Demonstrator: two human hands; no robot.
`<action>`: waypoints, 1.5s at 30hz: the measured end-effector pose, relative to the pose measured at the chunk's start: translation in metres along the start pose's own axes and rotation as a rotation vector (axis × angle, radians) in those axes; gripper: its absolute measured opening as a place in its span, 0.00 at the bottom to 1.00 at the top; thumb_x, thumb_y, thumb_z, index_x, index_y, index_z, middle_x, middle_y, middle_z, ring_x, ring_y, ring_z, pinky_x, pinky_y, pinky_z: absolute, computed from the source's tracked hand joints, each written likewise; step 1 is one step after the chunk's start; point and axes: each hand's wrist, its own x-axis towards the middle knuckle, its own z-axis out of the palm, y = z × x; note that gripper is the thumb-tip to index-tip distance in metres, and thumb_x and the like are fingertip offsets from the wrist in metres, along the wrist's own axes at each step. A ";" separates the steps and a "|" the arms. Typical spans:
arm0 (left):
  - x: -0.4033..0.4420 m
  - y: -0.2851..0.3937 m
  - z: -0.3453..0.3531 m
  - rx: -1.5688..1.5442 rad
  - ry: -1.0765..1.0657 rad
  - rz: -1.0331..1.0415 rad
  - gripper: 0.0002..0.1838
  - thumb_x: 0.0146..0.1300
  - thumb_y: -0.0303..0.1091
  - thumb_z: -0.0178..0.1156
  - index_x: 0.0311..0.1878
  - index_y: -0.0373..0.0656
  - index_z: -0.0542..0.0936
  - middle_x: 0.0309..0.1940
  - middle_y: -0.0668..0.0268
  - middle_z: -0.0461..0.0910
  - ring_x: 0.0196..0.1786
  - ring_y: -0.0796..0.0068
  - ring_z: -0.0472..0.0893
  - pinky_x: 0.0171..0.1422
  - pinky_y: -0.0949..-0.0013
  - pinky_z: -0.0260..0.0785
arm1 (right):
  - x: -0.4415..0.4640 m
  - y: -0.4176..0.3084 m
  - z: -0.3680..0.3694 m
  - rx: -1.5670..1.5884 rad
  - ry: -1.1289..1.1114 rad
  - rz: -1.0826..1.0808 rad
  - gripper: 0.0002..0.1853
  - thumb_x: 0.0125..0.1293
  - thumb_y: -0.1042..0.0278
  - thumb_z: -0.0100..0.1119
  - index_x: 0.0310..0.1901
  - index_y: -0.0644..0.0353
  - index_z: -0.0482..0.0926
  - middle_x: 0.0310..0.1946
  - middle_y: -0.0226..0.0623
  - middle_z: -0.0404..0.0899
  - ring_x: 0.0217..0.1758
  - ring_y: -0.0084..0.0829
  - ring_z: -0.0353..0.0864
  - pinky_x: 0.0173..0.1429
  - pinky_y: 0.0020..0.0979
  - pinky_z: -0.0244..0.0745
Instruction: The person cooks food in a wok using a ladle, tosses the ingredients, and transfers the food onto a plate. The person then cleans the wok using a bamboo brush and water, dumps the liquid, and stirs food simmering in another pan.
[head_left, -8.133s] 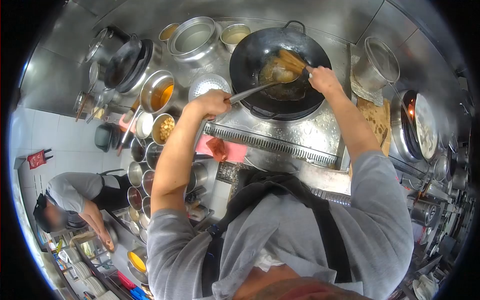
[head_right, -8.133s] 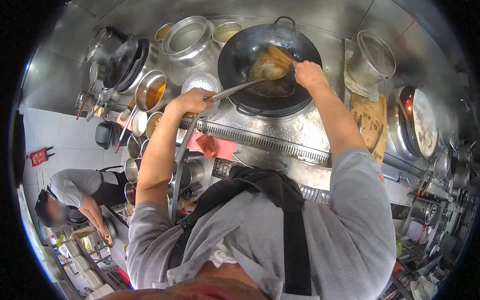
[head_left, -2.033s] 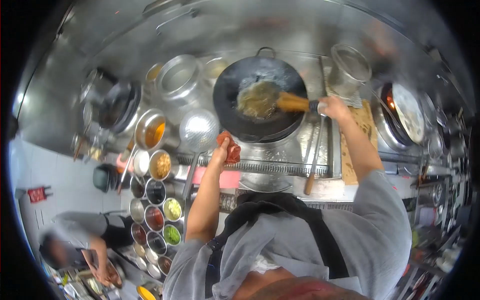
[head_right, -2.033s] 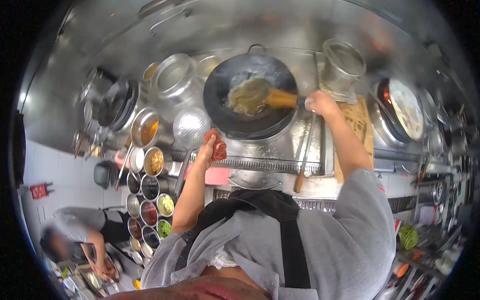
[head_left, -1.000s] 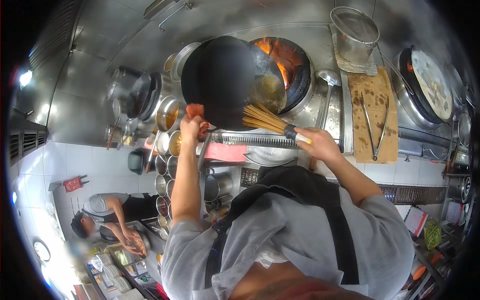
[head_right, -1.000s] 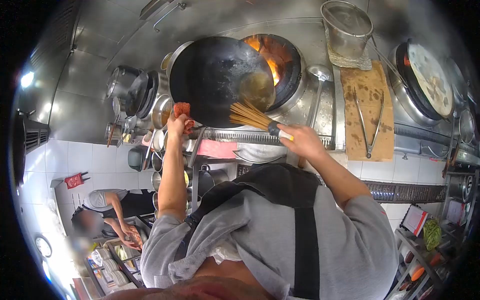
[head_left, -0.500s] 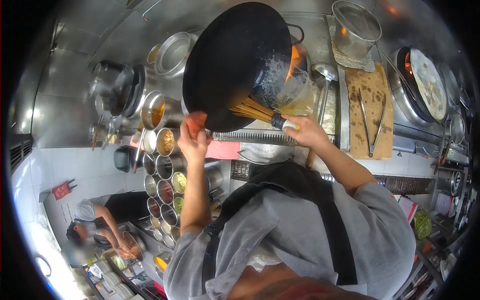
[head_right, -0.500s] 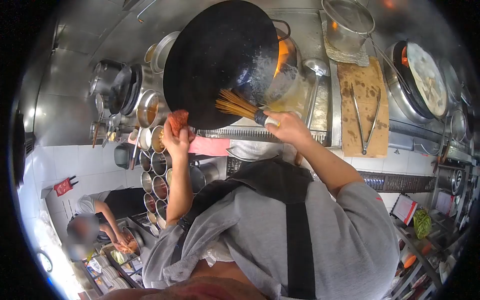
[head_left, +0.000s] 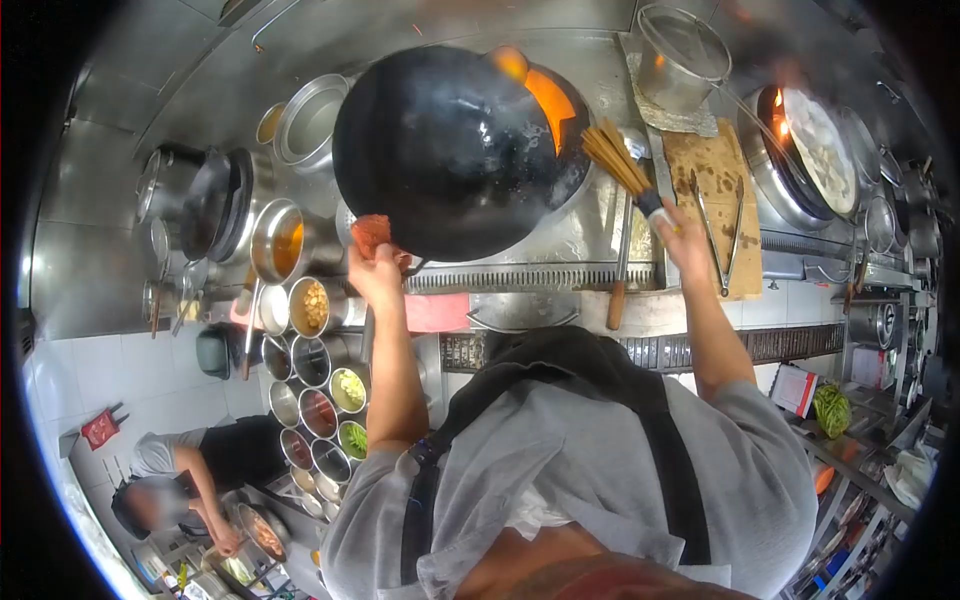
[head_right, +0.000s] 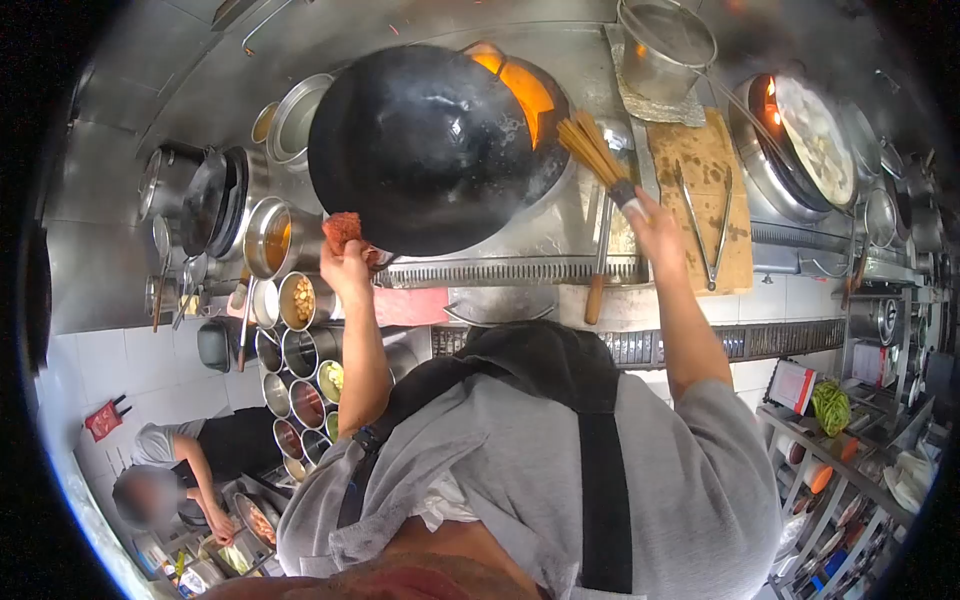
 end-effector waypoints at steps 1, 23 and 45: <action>0.001 -0.004 0.005 0.063 -0.015 -0.095 0.12 0.55 0.20 0.52 0.44 0.29 0.72 0.23 0.56 0.79 0.20 0.68 0.81 0.21 0.70 0.75 | -0.008 0.017 0.016 0.035 0.098 -0.076 0.25 0.63 0.57 0.60 0.61 0.52 0.74 0.45 0.55 0.80 0.47 0.48 0.82 0.53 0.39 0.75; -0.024 -0.078 0.090 -0.160 -0.434 -0.455 0.23 0.70 0.47 0.50 0.59 0.41 0.69 0.45 0.59 0.79 0.47 0.68 0.79 0.50 0.67 0.72 | -0.059 0.112 0.125 0.237 0.153 0.475 0.17 0.59 0.60 0.56 0.42 0.66 0.78 0.21 0.43 0.78 0.18 0.34 0.77 0.25 0.36 0.74; -0.022 -0.249 -0.103 0.394 -0.128 0.087 0.33 0.53 0.30 0.61 0.63 0.41 0.62 0.51 0.45 0.75 0.55 0.44 0.75 0.58 0.53 0.69 | 0.162 -0.397 0.300 -0.473 -0.197 -0.771 0.18 0.52 0.68 0.59 0.45 0.67 0.75 0.28 0.56 0.80 0.27 0.45 0.83 0.34 0.42 0.77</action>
